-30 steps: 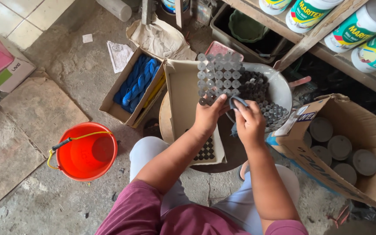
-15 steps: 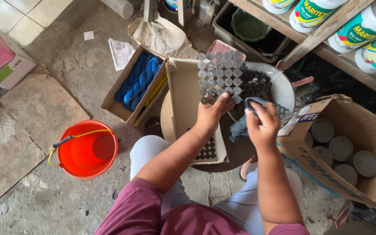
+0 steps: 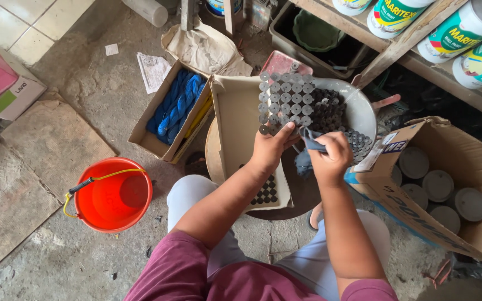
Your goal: Cleaning a grid of small black parts using a cloth
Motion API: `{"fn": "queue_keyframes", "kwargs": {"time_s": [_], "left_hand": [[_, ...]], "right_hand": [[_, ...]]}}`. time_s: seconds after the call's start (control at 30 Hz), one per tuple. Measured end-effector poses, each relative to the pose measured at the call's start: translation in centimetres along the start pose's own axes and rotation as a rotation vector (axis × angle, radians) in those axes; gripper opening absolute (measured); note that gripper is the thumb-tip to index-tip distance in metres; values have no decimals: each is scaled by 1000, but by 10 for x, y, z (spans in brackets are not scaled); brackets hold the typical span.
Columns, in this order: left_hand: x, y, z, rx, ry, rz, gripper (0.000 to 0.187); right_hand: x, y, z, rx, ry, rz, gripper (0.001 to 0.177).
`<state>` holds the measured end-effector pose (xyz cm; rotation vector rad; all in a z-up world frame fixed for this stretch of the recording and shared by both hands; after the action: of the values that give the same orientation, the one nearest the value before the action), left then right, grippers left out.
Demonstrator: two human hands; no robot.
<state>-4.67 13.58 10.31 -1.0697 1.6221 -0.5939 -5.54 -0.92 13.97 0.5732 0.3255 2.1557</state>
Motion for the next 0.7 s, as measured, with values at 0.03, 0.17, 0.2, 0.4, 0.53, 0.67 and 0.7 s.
{"fn": "queue_keyframes", "kwargs": {"time_s": [0.03,0.17,0.2,0.4,0.53,0.67,0.7], "left_hand": [[2,3,2,1,-2,-2,36],[-2,2,-1,-17,-27,7,31],[-6,-1,-4,-20,-33,5,30],[-8,0,-6,-11,-6,80,31],[-3,10,3,-19,2,91,33],[1,10,4,-16,8,53,36],[6,14,8,-9,5,53,38]], "right_hand": [[-2,4,3,-1,3,1,24],[3,17,18,51,-36,130,30],[8,19,23,63,-23,141,34],[10,-4,5,238,36,119,39],[3,-5,3,248,-5,159,39],[2,6,7,212,-98,191,29],[2,8,11,229,-149,226,26]]}}
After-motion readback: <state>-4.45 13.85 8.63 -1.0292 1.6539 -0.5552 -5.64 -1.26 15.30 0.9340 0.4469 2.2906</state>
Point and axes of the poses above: each hand's wrist, its own z-axis towards the middle knuckle, its own y-axis out of the back of the hand, x = y × z, the point moved 2 cm from there along z, towards the middle knuckle, and after that the axes turned 11 degrees about -z, right-handed, at the moved point
